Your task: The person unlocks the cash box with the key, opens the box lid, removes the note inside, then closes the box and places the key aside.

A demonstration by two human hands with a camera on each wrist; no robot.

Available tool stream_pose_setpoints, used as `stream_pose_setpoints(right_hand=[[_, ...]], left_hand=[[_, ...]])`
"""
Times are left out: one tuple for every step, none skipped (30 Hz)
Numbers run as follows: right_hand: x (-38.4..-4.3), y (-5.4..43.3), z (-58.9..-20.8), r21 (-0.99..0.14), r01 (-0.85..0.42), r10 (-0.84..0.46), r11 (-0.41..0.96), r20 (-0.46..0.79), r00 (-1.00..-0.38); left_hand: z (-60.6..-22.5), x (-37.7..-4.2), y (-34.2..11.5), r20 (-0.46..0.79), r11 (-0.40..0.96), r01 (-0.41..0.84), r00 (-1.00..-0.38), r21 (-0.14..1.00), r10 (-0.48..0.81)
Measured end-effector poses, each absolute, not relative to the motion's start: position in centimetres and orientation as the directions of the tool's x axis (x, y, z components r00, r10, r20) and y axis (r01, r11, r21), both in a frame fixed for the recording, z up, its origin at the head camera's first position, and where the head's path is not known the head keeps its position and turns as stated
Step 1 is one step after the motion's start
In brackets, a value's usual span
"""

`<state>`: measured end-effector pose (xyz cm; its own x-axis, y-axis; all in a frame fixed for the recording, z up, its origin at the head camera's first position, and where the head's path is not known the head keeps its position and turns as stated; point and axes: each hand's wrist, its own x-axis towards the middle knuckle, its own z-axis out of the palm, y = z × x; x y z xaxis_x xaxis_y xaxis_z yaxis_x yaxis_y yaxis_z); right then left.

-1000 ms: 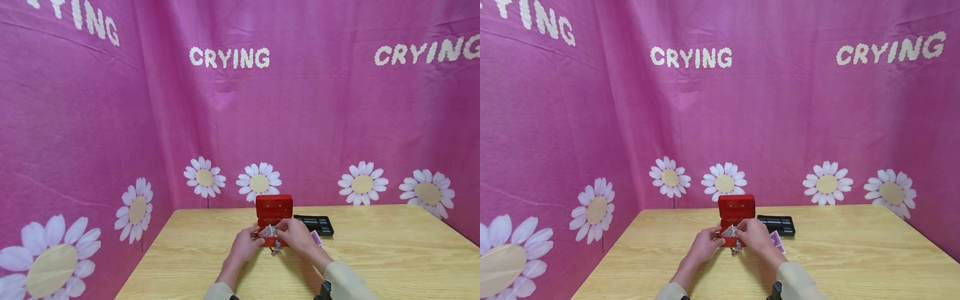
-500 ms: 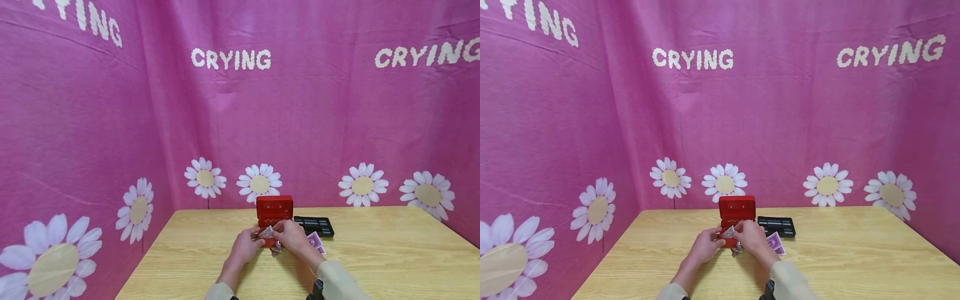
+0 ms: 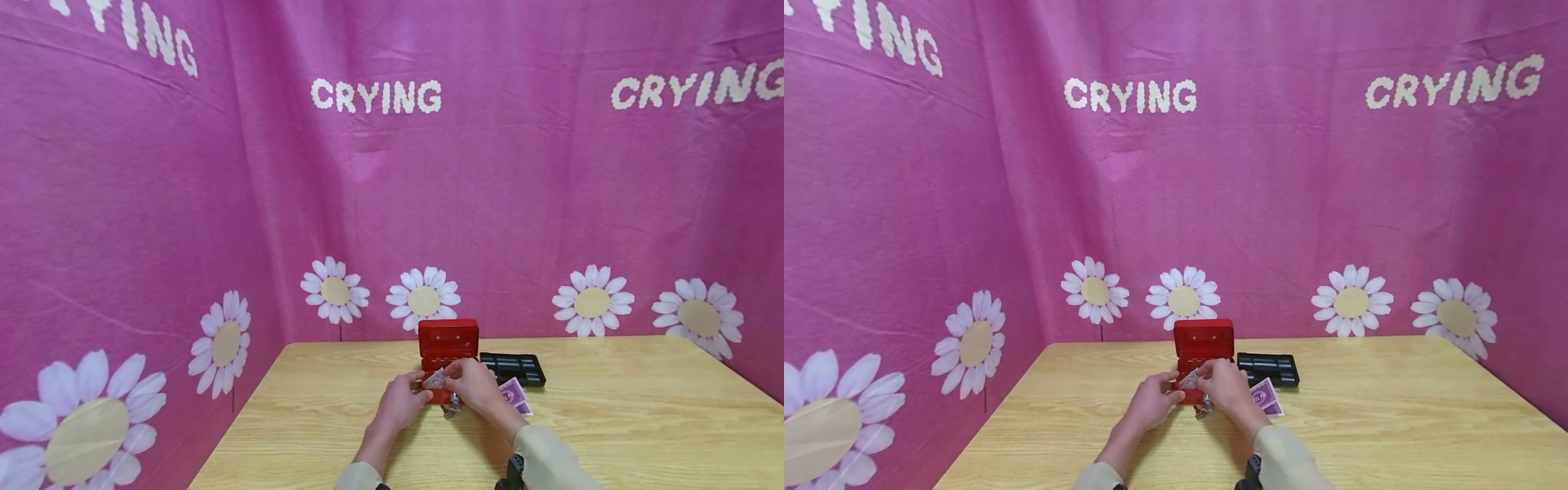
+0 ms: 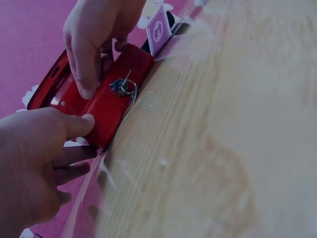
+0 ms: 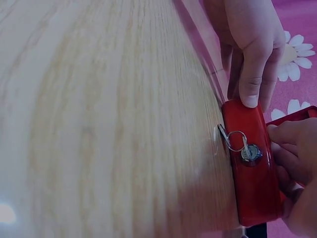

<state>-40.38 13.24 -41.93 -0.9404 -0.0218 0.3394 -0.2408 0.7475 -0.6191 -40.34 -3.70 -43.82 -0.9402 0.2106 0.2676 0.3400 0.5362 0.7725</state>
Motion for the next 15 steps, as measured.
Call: stream_pose_setpoints(right_hand=[[-40.4, 13.21, -41.94, -0.626, -0.239, -0.019, 0.742, 0.336, -0.942], [-40.41, 13.19, -41.96, -0.629, -0.243, -0.021, 0.739, 0.339, -0.941], [-40.4, 13.17, -41.96, -0.635, -0.243, -0.019, 0.733, 0.338, -0.941], [-40.42, 13.16, -42.0, -0.645, -0.241, -0.016, 0.726, 0.334, -0.942], [-40.41, 13.13, -42.03, -0.651, -0.243, -0.014, 0.719, 0.336, -0.942], [-40.43, 13.13, -42.09, -0.65, -0.251, -0.016, 0.718, 0.346, -0.938], [-40.47, 13.13, -42.18, -0.647, -0.26, -0.018, 0.716, 0.356, -0.934], [-40.49, 13.15, -42.26, -0.643, -0.269, -0.02, 0.717, 0.367, -0.93], [-40.49, 13.14, -42.31, -0.641, -0.273, -0.017, 0.717, 0.376, -0.927], [-40.5, 13.14, -42.37, -0.639, -0.279, -0.015, 0.717, 0.385, -0.923], [-40.51, 13.16, -42.42, -0.636, -0.283, -0.013, 0.718, 0.395, -0.918], [-40.55, 13.19, -42.48, -0.631, -0.288, -0.011, 0.72, 0.405, -0.914], [-40.57, 13.2, -42.52, -0.631, -0.288, -0.007, 0.72, 0.409, -0.912], [-40.58, 13.21, -42.53, -0.631, -0.289, -0.003, 0.72, 0.414, -0.91], [-40.58, 13.23, -42.52, -0.633, -0.29, 0.0, 0.718, 0.417, -0.909]], left_hand=[[-43.79, -40.31, -3.71, 0.27, 0.534, 0.342, -0.939, 0.773, 0.211], [-43.8, -40.35, -3.73, 0.272, 0.534, 0.344, -0.939, 0.772, 0.212], [-43.8, -40.33, -3.73, 0.273, 0.535, 0.345, -0.939, 0.771, 0.211], [-43.79, -40.33, -3.74, 0.274, 0.534, 0.347, -0.938, 0.771, 0.213], [-43.8, -40.33, -3.73, 0.271, 0.533, 0.343, -0.939, 0.774, 0.211], [-43.82, -40.32, -3.73, 0.271, 0.532, 0.343, -0.939, 0.774, 0.212], [-43.84, -40.33, -3.73, 0.263, 0.533, 0.335, -0.942, 0.777, 0.209], [-43.87, -40.35, -3.73, 0.255, 0.534, 0.327, -0.945, 0.78, 0.207], [-43.89, -40.32, -3.72, 0.248, 0.533, 0.32, -0.947, 0.783, 0.205], [-43.9, -40.34, -3.71, 0.246, 0.532, 0.32, -0.947, 0.784, 0.206], [-43.89, -40.34, -3.7, 0.244, 0.53, 0.317, -0.948, 0.786, 0.204], [-43.9, -40.35, -3.69, 0.242, 0.53, 0.314, -0.949, 0.788, 0.203], [-43.88, -40.37, -3.69, 0.239, 0.529, 0.311, -0.95, 0.79, 0.202], [-43.87, -40.38, -3.68, 0.245, 0.527, 0.317, -0.948, 0.788, 0.203], [-43.85, -40.38, -3.68, 0.247, 0.527, 0.319, -0.947, 0.788, 0.203]])
